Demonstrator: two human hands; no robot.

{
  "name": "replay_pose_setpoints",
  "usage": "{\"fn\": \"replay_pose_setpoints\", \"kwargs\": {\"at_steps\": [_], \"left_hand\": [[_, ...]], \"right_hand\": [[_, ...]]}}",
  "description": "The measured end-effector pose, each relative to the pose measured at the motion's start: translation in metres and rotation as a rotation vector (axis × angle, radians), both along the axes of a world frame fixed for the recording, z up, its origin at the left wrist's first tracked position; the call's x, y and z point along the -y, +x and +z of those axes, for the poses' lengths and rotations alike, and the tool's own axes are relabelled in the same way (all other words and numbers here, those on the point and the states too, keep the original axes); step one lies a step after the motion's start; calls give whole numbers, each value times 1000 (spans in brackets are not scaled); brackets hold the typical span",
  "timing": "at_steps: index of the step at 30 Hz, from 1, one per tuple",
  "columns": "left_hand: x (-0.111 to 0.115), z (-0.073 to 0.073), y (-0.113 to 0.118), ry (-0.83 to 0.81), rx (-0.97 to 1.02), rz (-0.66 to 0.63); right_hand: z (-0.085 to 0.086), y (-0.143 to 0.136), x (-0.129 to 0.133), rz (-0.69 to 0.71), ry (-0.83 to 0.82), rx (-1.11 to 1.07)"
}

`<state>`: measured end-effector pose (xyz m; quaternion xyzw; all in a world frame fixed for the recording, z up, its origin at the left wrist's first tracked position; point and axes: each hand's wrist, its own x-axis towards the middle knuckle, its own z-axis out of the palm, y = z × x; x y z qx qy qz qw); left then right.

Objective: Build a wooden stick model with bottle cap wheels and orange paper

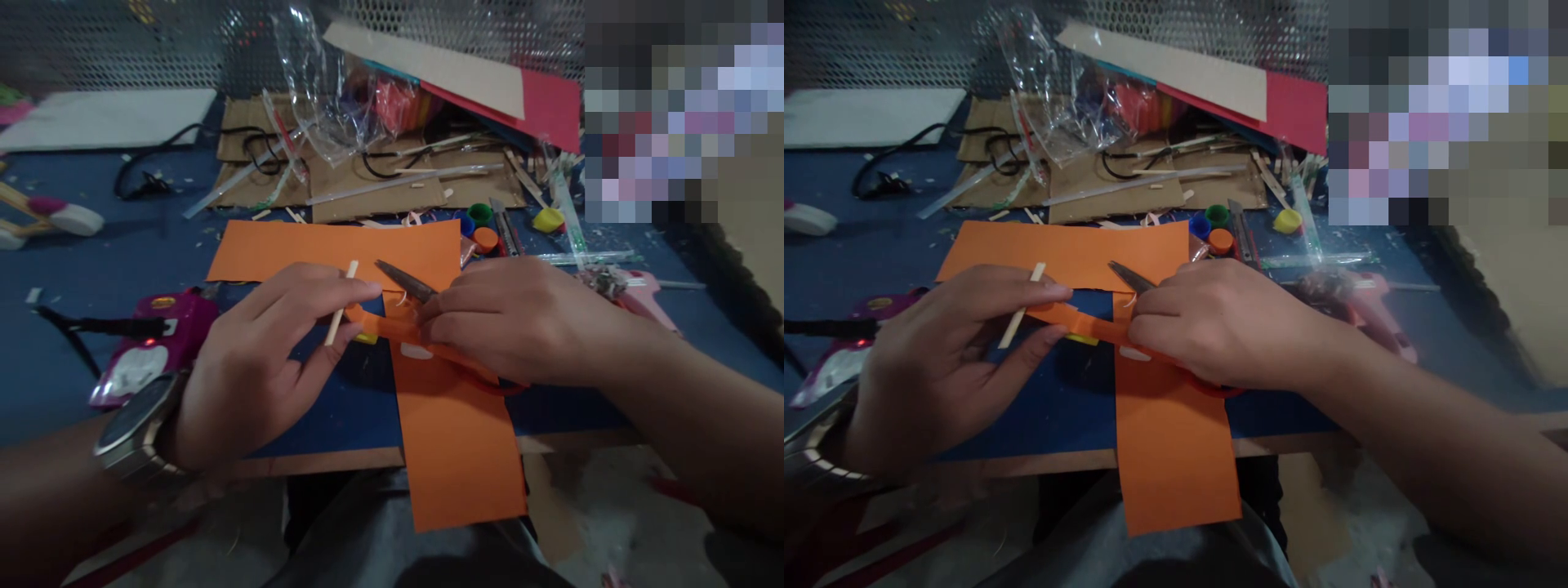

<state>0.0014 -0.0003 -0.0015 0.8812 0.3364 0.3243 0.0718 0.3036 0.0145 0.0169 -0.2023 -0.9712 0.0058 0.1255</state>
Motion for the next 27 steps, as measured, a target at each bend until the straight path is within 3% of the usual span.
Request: {"fn": "replay_pose_setpoints", "kwargs": {"at_steps": [10,22,27], "left_hand": [[-1,0,0,-4,-10,-7],[-1,-1,0,-13,37,-34],[0,-2,2,-21,63,-57]], "right_hand": [[7,-3,5,-5,41,36],[0,-4,5,28,132,11],[0,-4,7,4,93,-11]]}}
